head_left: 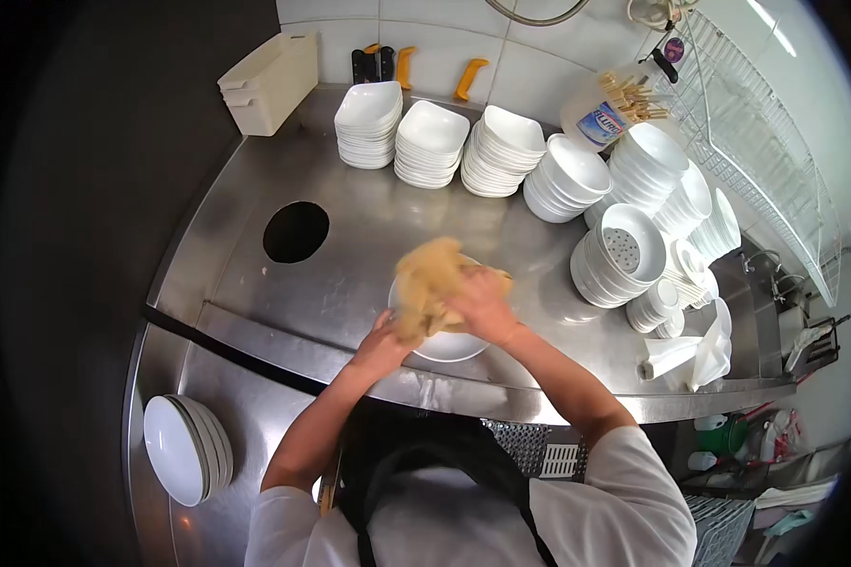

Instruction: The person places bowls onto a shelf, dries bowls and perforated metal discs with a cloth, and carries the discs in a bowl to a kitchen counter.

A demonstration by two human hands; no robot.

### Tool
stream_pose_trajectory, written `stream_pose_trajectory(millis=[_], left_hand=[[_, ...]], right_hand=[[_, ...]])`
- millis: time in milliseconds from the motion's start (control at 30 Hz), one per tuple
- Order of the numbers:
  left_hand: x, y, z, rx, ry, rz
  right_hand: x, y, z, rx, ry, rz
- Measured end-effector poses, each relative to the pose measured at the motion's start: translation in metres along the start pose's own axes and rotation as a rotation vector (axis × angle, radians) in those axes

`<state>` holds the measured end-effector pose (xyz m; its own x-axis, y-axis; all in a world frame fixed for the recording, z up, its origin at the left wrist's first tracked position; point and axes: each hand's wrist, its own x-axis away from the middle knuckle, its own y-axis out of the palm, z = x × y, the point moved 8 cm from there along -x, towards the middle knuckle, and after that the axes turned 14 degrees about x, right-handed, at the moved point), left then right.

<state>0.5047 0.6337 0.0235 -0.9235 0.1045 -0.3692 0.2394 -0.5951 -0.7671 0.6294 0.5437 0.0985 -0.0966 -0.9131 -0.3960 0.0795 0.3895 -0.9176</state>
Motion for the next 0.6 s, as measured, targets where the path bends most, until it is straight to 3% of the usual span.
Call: stream_pose_trajectory(millis=[67,100,200,333,367,467,600], left_hand=[[0.012,0.002,-0.009,0.274,-0.13,0.028],[0.015,-0.008,0.003,0.389,-0.093,0.074],[0.017,-0.016,0.013,0.259,-0.085,0.108],[0.022,-0.008,0.011,0.157,-0.153,0.24],[0.023,-0.007,0.011,0.145,-0.154,0.262],[0.023,-0.006,0.013,0.134,-0.145,0.311],[0.025,-0.002,0.008,0.145,-0.124,0.304]], right_hand=[[-0.005,0.053,-0.029,0.059,-0.291,-0.159],[-0.009,0.072,-0.039,0.093,-0.441,-0.235],[-0.021,0.101,-0.023,0.058,-0.433,-0.305],[-0.03,0.092,0.012,0.277,-0.251,-0.341],[-0.029,0.075,0.012,0.276,-0.193,-0.208],[0.0,0.083,0.013,0.33,0.239,-0.405],[0.017,0.052,-0.038,0.116,0.489,-0.502]])
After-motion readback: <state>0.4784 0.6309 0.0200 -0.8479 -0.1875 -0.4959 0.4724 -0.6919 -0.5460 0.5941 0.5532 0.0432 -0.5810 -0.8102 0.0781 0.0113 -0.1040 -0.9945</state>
